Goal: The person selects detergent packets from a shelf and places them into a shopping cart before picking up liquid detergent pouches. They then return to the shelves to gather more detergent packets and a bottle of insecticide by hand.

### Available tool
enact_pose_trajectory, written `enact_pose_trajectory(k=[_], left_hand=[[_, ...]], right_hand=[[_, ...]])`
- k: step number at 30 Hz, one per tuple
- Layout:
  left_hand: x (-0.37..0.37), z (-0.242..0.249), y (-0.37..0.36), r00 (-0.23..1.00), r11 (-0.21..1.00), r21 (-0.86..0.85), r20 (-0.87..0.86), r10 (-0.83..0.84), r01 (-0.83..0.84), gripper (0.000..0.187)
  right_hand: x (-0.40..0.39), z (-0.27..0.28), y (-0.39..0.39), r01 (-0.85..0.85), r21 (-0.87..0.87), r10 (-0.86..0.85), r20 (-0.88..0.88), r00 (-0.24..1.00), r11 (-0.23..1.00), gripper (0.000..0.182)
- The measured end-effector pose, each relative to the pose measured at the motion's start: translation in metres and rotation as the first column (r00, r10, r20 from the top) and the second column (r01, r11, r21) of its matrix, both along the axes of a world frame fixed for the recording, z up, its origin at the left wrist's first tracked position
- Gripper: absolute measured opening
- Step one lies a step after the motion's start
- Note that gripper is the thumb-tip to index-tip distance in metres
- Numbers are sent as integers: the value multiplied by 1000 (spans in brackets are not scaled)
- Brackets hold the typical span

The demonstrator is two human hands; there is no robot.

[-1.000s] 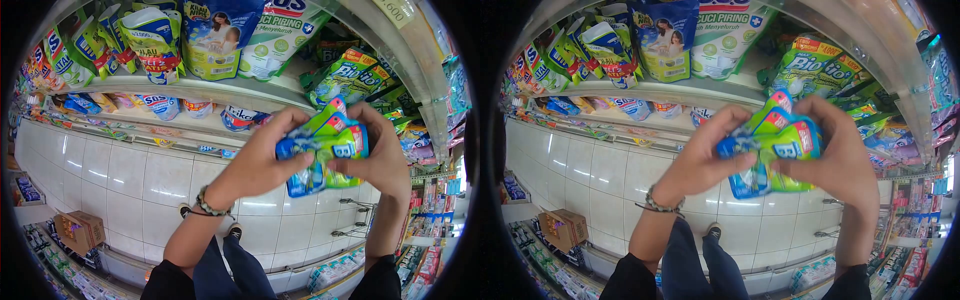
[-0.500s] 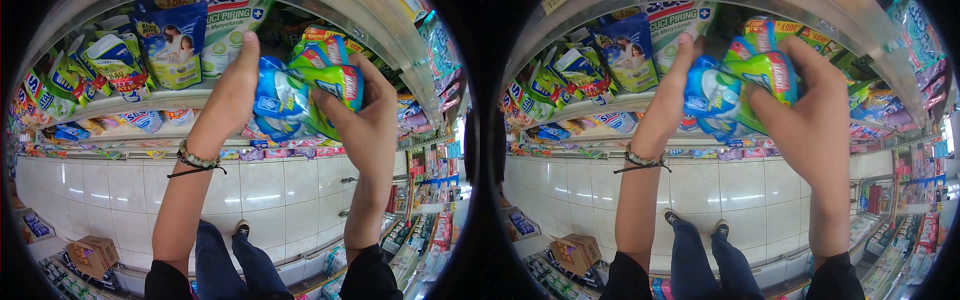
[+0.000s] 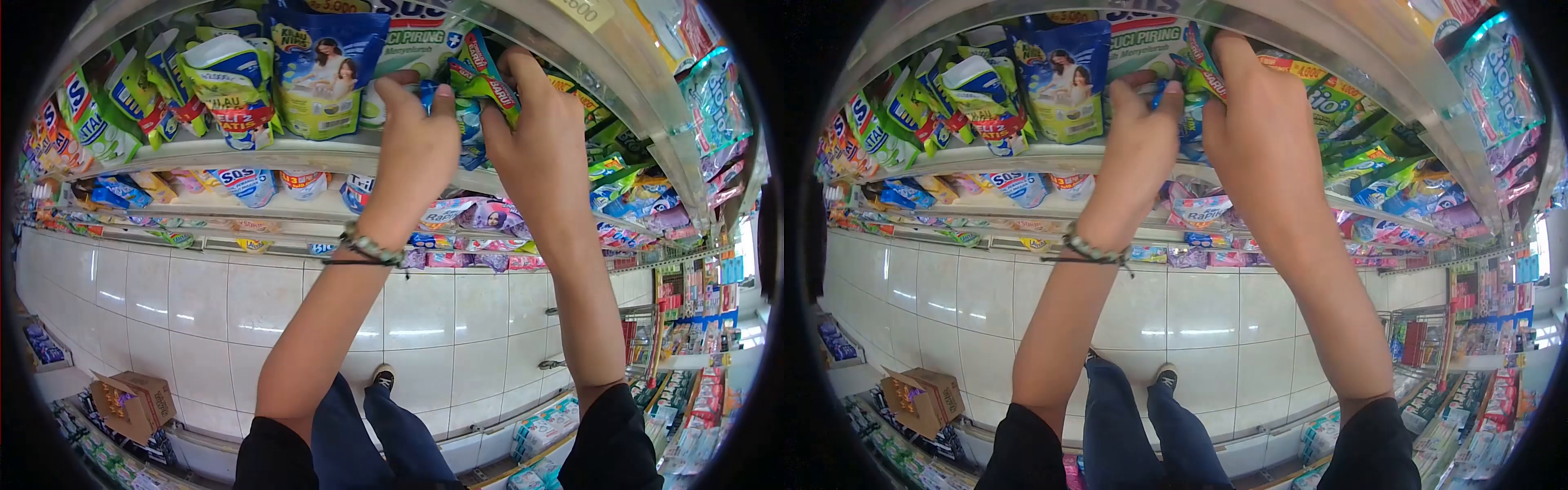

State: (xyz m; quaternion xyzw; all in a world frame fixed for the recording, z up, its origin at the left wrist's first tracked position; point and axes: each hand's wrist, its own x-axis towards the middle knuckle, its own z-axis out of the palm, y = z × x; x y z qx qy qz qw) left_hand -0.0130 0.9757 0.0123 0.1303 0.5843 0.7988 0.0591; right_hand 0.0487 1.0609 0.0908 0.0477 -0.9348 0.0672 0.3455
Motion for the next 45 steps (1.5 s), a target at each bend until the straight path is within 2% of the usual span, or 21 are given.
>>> enact_pose_trajectory(k=[1, 2, 3, 5, 7, 9, 13, 15, 18, 19, 21, 23, 26, 30, 32, 34, 36, 38, 39, 41, 45], left_hand=[[-2, -4, 5, 966, 980, -60, -191, 175, -190, 43], [-9, -11, 4, 946, 977, -156, -309, 95, -149, 43], [-11, -9, 1, 946, 976, -156, -307, 99, -153, 43], [-16, -5, -3, 874, 929, -356, -478, -89, -100, 49], [-29, -1, -2, 848, 920, -375, -520, -109, -112, 60], [-42, 2, -7, 770, 771, -572, -346, -536, 280, 68], [-41, -16, 6, 786, 774, -623, -420, -454, 115, 84], [-35, -26, 26, 769, 679, -712, -531, -356, -178, 99], [-17, -28, 40, 773, 676, -670, -590, -233, -308, 91], [-13, -25, 42, 761, 661, -640, -629, -160, -391, 85], [-3, -17, 47, 780, 621, -665, -611, -134, -415, 78], [-1, -15, 50, 798, 580, -685, -596, -95, -442, 72], [-1, -16, 54, 767, 524, -697, -630, -121, -489, 60], [2, -25, 53, 739, 584, -628, -670, -70, -514, 63], [1, -32, 53, 724, 581, -614, -687, -59, -535, 66], [-1, -32, 52, 761, 455, -734, -627, -167, -504, 66], [-2, -31, 55, 781, 422, -767, -596, -187, -484, 65], [-3, -30, 61, 799, 386, -797, -565, -205, -464, 65], [-3, -33, 66, 798, 371, -793, -573, -185, -484, 66], [-3, -34, 75, 795, 354, -790, -581, -174, -500, 66], [3, -29, 83, 850, 299, -846, -501, -160, -442, 69]], right_hand=[[-2, -1, -2, 51, -2, -51, 28, 998, 999, 38], [-4, -2, -3, 105, -4, -105, 56, 993, 994, 41], [-5, -4, -4, 101, -4, -100, 58, 993, 995, 41], [-11, -6, -2, 153, -41, -152, 23, 988, 987, 46], [-16, 0, 0, 189, -50, -188, 29, 982, 981, 48], [-21, 1, 3, 230, -59, -228, 35, 973, 971, 50], [-39, -16, 12, 247, -31, -247, 3, 969, 968, 54], [-44, -19, 17, 267, -28, -267, 8, 964, 963, 56], [-53, -22, 29, 241, -69, -240, 24, 971, 968, 58], [-59, -29, 39, 280, -29, -279, 29, 960, 959, 69], [-72, -46, 56, 322, 9, -322, 36, 946, 947, 80], [-89, -59, 68, 280, 161, -230, -272, 934, 946, 71], [-110, -55, 76, 315, 284, -215, -331, 919, 906, 67], [-118, -40, 75, 183, 147, -150, -213, 966, 972, 64], [-122, -41, 78, 333, 83, -332, -26, 943, 939, 63], [-122, -42, 83, 300, 108, -294, -64, 954, 948, 62], [-122, -44, 87, 265, 136, -253, -96, 963, 955, 62], [-124, -45, 89, 128, 44, -122, -122, 985, 991, 68], [-124, -40, 88, 129, 42, -124, -119, 985, 991, 68], [-122, -25, 86, 178, 131, -188, 69, 980, 975, 73], [-121, -32, 98, 57, 220, -65, 29, 997, 974, 77]])
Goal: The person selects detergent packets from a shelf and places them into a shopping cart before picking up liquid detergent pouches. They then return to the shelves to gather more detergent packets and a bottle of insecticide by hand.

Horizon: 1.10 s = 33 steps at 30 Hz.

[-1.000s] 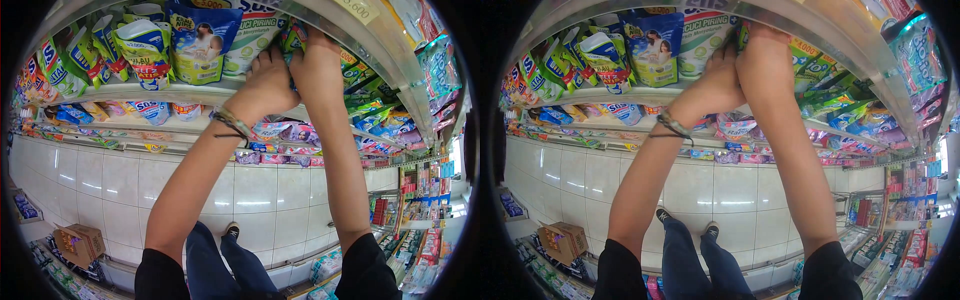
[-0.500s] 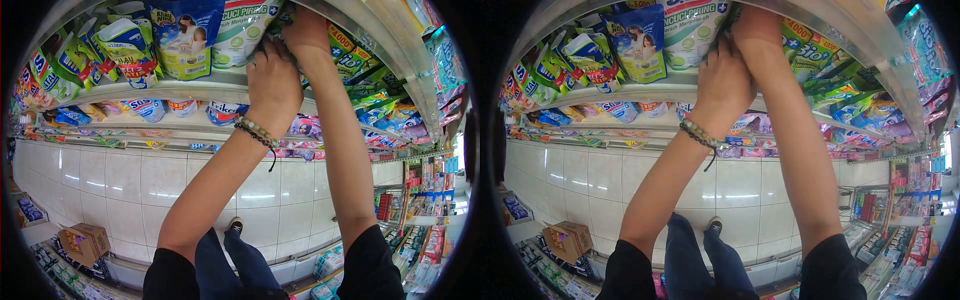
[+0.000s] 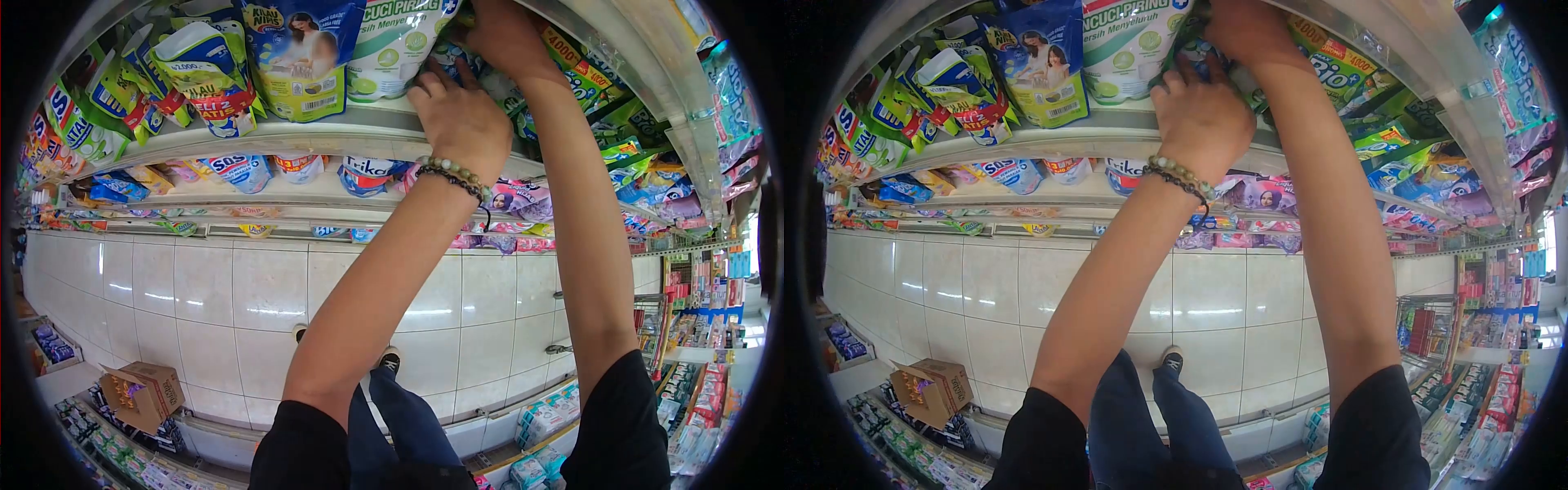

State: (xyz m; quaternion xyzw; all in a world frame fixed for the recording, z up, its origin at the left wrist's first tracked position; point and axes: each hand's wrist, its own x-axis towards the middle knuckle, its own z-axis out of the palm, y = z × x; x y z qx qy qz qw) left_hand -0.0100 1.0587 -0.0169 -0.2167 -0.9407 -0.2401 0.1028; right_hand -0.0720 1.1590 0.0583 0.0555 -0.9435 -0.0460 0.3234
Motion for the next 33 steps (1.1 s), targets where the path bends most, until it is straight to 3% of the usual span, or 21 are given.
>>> enact_pose_trajectory(k=[3, 5, 6, 7, 8, 9, 11, 13, 15, 17, 18, 20, 23, 25, 30, 32, 33], left_hand=[[-2, 3, 0, 1000, 999, 44, 9, -9, 9, 69], [-2, 4, -4, 999, 997, 65, 19, -32, 31, 68], [-2, 7, -7, 999, 996, 76, -1, -53, 53, 66], [-2, 8, -8, 997, 993, 86, -19, -77, 78, 64], [-3, 5, -6, 997, 993, 87, -18, -79, 81, 64], [-5, 1, -4, 997, 995, 77, -14, -70, 71, 66], [-5, -3, -2, 998, 996, 69, -8, -55, 56, 68], [2, -2, -3, 983, 992, 123, -171, 59, -38, 53], [6, 12, -9, 997, 993, 112, -74, -28, 36, 48], [12, 18, -10, 993, 988, 107, 29, -114, 110, 43], [16, 19, -9, 991, 977, 170, -26, -128, 131, 40], [19, 18, -7, 987, 960, 235, -80, -138, 153, 36], [21, 20, -4, 979, 912, 363, 3, -206, 191, 35], [21, 25, -10, 959, 807, 582, 158, -234, 101, 40], [6, 19, -8, 958, 783, 609, 131, -255, 125, 59], [0, 18, -9, 957, 787, 595, 99, -272, 162, 65], [-4, 20, -11, 937, 809, 549, 123, -328, 211, 68]], right_hand=[[24, 9, -14, 100, 148, -105, 27, 994, 984, 75], [50, 33, -41, 225, -14, -207, 341, 917, 974, 73], [63, 30, -44, 223, -15, -205, 340, 918, 975, 73], [78, 26, -43, 113, 229, -141, 109, 984, 967, 68], [91, 23, -44, 57, 475, -10, -101, 995, 878, 63], [102, 22, -49, 59, 475, -13, -99, 995, 878, 63], [114, 21, -56, 178, 337, -104, -225, 969, 925, 57], [111, 19, -35, 269, 326, -194, -244, 950, 906, 56], [103, 22, -1, 364, 310, -289, -263, 920, 878, 55], [96, 27, 30, 272, 107, -270, -30, 962, 956, 51], [99, 29, 33, 277, 108, -275, -30, 961, 955, 51], [103, 32, 35, 170, -57, -171, -18, 985, 984, 44], [106, 23, 28, 248, -54, -252, -107, 962, 967, 38], [106, 22, 37, 212, -71, -219, -101, 971, 975, 36], [108, 28, 31, 180, -176, -196, -75, 978, 968, 37], [122, 39, -4, -75, -175, 55, -119, 991, 982, 55], [117, 35, -3, -75, -174, 54, -122, 991, 982, 55]])
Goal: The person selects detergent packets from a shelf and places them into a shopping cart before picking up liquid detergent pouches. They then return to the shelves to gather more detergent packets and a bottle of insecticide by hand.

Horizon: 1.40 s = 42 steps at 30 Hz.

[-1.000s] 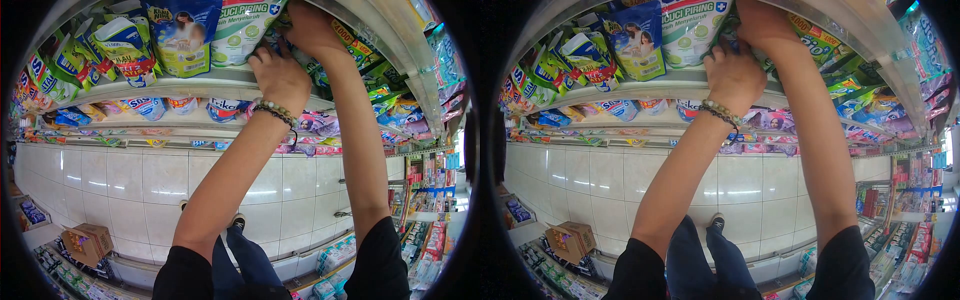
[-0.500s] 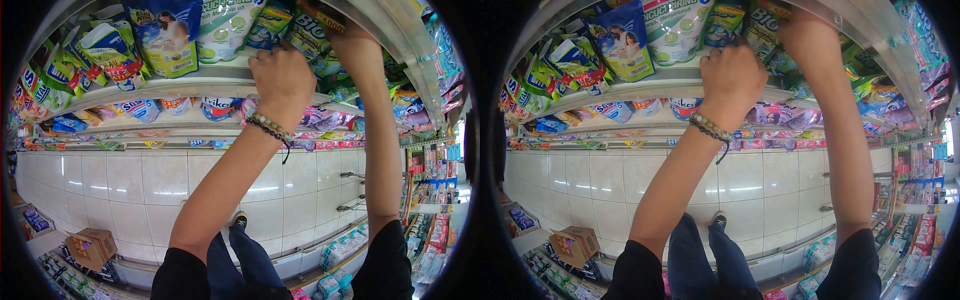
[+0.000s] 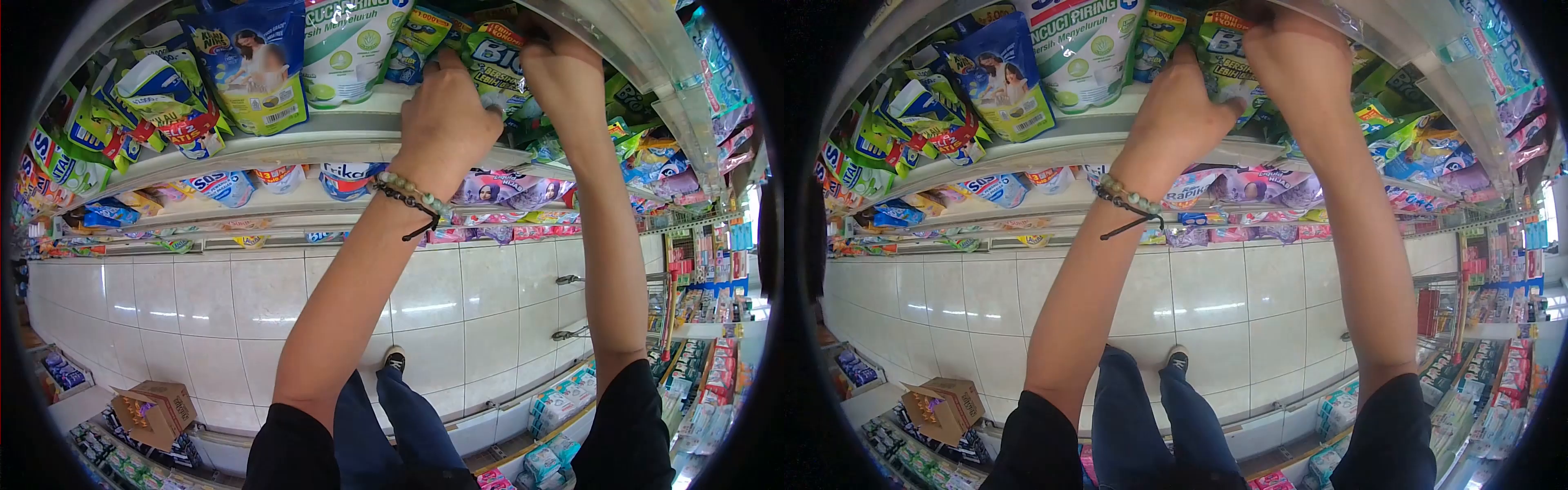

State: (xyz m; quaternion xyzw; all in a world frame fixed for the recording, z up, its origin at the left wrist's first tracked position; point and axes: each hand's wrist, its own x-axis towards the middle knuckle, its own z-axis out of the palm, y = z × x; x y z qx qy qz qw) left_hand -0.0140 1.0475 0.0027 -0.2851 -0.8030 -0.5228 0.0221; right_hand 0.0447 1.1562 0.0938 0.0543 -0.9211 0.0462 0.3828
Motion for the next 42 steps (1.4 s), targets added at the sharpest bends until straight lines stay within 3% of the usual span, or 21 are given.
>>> enact_pose_trajectory(k=[3, 5, 6, 8, 11, 13, 14, 15, 17, 18, 20, 24, 27, 29, 30, 32, 33, 35, 37, 39, 42], left_hand=[[-7, 0, -2, 996, 993, -82, 23, -83, 85, 73], [-9, 0, 1, 995, 990, -101, 35, -98, 101, 74], [-10, -2, 3, 996, 989, -125, 16, -83, 84, 73], [-12, -7, 6, 998, 986, -150, 0, -67, 66, 73], [-28, -27, 19, 979, 977, -187, -152, -135, 105, 71], [-34, -37, 19, 910, 972, -18, -346, -227, 236, 67], [-31, -37, 19, 909, 971, -19, -348, -229, 237, 67], [-22, -30, 12, 947, 985, -58, -270, -175, 165, 65], [-5, -13, 0, 974, 990, -103, -194, -115, 96, 62], [5, -2, -5, 989, 987, -157, -141, -54, 31, 60], [14, 3, -4, 995, 977, -211, -96, 10, -30, 59], [17, -7, 2, 966, 963, -221, -241, 97, -152, 54], [16, -10, 2, 949, 960, -215, -296, 110, -178, 54], [15, -12, 2, 947, 961, -210, -301, 110, -179, 53], [15, -12, 3, 950, 961, -214, -293, 106, -173, 54], [16, -12, 3, 957, 963, -219, -276, 94, -158, 55], [17, -11, 2, 941, 957, -212, -314, 126, -199, 55], [19, -14, 3, 923, 950, -207, -356, 149, -233, 56], [20, -15, 4, 875, 929, -184, -433, 218, -322, 58], [19, -18, 7, 864, 927, -184, -456, 214, -326, 59], [15, -24, 10, 838, 923, -176, -503, 214, -342, 62]], right_hand=[[-11, -8, 3, 149, -105, -153, -33, 988, 983, 51], [-10, -1, -7, 423, -2, -412, 226, 883, 906, 48], [-10, -1, -11, 423, -2, -412, 222, 884, 906, 48], [-9, -3, -21, 287, 248, -291, -20, 956, 925, 44], [-30, -7, -31, 212, 431, -161, -150, 975, 877, 45], [-47, -5, -31, 233, 496, -228, -72, 971, 837, 40], [-56, -5, -32, 243, 557, -295, 3, 956, 794, 36], [-65, -3, -34, 244, 556, -294, 1, 956, 795, 36], [-79, 1, -38, 269, 168, -251, -120, 961, 949, 28], [-80, 0, -34, 269, 167, -252, -119, 960, 948, 28], [-78, -1, -22, 169, 424, -91, -198, 976, 890, 24], [-80, -5, -9, 131, 433, -34, -226, 974, 892, 26], [-88, -8, -4, 231, 462, -119, -259, 959, 856, 29], [-81, -4, -10, 345, 420, -376, -11, 926, 839, 34], [-85, -10, -3, 350, 424, -383, -8, 924, 836, 34], [-98, -29, 16, 293, 398, -188, -283, 941, 869, 38], [-95, -26, 13, 297, 398, -196, -274, 941, 868, 38], [-86, 2, -5, 246, 300, -300, 149, 942, 922, 41], [-83, 9, -12, 198, 368, -271, 158, 949, 908, 37], [-100, -2, -5, 164, 310, -108, -191, 976, 937, 31], [-97, -5, -5, 65, 251, 38, -386, 922, 966, 28]])
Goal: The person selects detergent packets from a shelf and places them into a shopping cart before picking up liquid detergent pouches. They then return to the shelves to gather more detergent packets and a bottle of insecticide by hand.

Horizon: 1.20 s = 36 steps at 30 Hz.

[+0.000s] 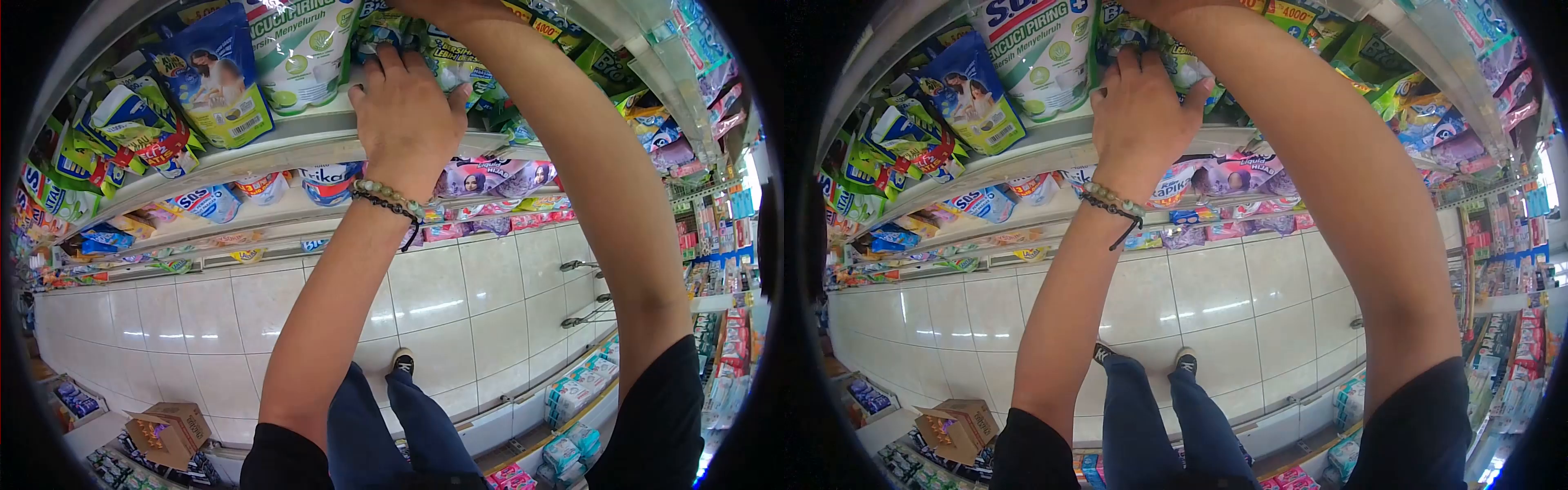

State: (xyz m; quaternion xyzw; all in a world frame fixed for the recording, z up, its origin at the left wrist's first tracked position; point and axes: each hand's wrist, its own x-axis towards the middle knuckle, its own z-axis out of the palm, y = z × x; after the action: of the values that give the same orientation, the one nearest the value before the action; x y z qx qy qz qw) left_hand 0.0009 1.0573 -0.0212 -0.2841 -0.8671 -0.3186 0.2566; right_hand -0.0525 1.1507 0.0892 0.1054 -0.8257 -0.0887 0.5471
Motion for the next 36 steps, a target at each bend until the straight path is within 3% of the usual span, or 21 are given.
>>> enact_pose_trajectory(k=[2, 7, 10, 12, 13, 15, 16, 18, 20, 22, 23, 25, 26, 28, 30, 31, 32, 33, 34, 35, 36], left_hand=[[-1, -2, 0, 1000, 1000, 0, -27, 0, 0, 64], [2, 19, -8, 921, 977, -126, 374, -113, 171, 51], [-1, 11, -7, 963, 978, -123, 232, -134, 166, 48], [-3, -10, -1, 992, 992, -62, 80, -103, 108, 47], [-4, -13, 0, 997, 999, 11, -65, -50, 50, 47], [8, 10, -21, 980, 977, 103, 43, -193, 188, 52], [9, 17, -26, 982, 988, 44, 109, -151, 147, 50], [11, 36, -30, 973, 991, -87, 215, -78, 98, 47], [17, 42, -26, 954, 981, -73, 257, -154, 178, 43], [21, 24, -37, 948, 954, 152, 148, -281, 259, 38], [32, 37, -51, 913, 943, 167, 249, -323, 288, 44], [70, 48, -83, 953, 950, 199, 137, -270, 240, 38], [105, 71, -96, 918, 947, 268, 303, -255, 175, 35], [137, 39, -130, 964, 959, 163, 96, -249, 231, 30], [170, -46, -178, 955, 974, 144, 218, -201, 172, 32], [209, -44, -195, 914, 980, -58, 374, -156, 191, 38], [225, -103, -230, 921, 967, -116, 351, -172, 225, 41], [269, -101, -242, 898, 916, -281, 411, -155, 287, 40], [292, -133, -264, 805, 816, -509, 585, 95, 274, 40], [330, -169, -277, 962, 715, -685, 267, 65, 142, 35], [345, -190, -296, 790, 501, -738, 592, 160, 451, 34]], right_hand=[[5, 7, 1, 21, -6, -21, 87, 996, 1000, 28], [-3, -8, -5, 129, 73, -139, 164, 977, 989, 31], [5, -16, -21, 274, 82, -281, 109, 953, 958, 34], [53, -6, -42, 408, 298, -497, 649, 577, 863, 39], [72, -8, -47, 322, 289, -432, 598, 675, 902, 33], [112, -2, -64, 237, 327, -379, 488, 787, 915, 32], [135, 7, -78, 252, 364, -401, 426, 811, 897, 38], [195, 15, -99, 105, 173, -171, 426, 889, 979, 24], [276, 44, -108, -50, -23, 53, 674, 737, 998, 32], [348, 45, -107, 4, -250, 182, 715, 675, 968, 32], [384, 42, -100, 85, -341, 216, 749, 626, 936, 33], [461, 24, -79, 361, -502, 272, 805, 527, 786, 36], [505, 10, -67, 535, -546, 306, 826, 473, 645, 37], [600, -21, -47, 880, -307, 318, 928, 193, 361, 45], [684, -22, -31, 966, 35, 361, 923, -130, 256, 57], [730, -26, -20, 974, 24, 354, 929, -105, 226, 57], [773, -33, -9, 993, -32, 428, 904, -21, 117, 60], [804, -40, 4, 996, -87, 493, 867, 76, 0, 63], [833, -42, 23, 995, -93, 487, 868, 94, -26, 63], [859, -43, 38, 986, -129, 381, 911, 161, -107, 66], [879, -42, 47, 968, -172, 278, 935, 219, -182, 68]])
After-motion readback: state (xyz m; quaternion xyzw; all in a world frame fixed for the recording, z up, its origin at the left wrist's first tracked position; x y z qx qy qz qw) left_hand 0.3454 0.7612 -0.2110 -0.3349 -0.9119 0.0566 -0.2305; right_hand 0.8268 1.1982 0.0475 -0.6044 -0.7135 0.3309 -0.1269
